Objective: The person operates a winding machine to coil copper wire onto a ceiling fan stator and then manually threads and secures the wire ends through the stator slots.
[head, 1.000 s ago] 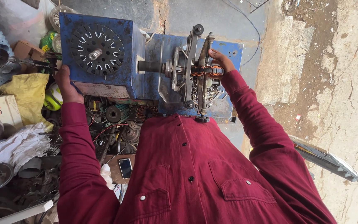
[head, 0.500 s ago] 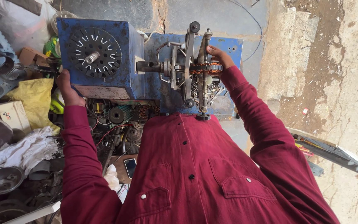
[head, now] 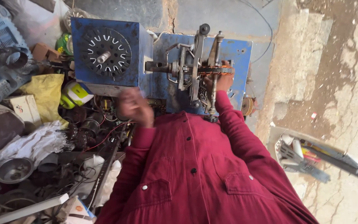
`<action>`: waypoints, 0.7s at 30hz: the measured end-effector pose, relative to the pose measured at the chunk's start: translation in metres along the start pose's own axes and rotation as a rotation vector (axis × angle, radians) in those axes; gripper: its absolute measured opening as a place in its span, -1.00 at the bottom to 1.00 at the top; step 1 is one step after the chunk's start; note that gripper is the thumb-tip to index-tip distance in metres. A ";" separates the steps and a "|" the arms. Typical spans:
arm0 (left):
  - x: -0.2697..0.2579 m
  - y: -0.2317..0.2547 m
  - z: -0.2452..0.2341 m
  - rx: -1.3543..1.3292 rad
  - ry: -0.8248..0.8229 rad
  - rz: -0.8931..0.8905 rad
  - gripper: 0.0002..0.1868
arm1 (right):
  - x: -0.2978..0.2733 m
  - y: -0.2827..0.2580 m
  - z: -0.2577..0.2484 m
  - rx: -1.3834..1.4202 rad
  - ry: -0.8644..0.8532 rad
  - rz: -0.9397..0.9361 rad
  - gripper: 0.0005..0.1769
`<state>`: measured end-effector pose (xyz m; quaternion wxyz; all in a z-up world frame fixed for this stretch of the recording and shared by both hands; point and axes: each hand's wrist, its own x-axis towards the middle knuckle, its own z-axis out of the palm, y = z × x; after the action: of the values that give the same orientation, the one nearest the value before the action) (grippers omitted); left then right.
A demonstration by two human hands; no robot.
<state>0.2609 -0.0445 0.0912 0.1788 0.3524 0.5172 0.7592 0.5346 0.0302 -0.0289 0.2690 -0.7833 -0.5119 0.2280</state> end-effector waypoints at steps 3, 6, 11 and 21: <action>0.002 0.028 0.079 0.307 -0.780 0.161 -0.84 | 0.005 0.027 -0.009 0.206 -0.091 0.015 0.03; 0.016 0.030 0.165 0.219 -1.071 0.289 -0.85 | 0.016 0.050 -0.019 0.328 -0.035 -0.054 -0.15; 0.009 0.020 0.182 0.636 -1.299 0.145 -0.75 | -0.021 0.037 -0.041 0.472 0.397 -0.129 -0.30; -0.032 0.014 0.147 0.816 -1.470 -0.119 -0.45 | 0.004 0.027 -0.076 0.799 -0.038 -0.019 -0.52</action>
<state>0.3901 0.0261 0.1243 0.3684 0.7662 0.5206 0.0795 0.6030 0.0108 0.0103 0.5448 -0.6081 -0.3950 0.4212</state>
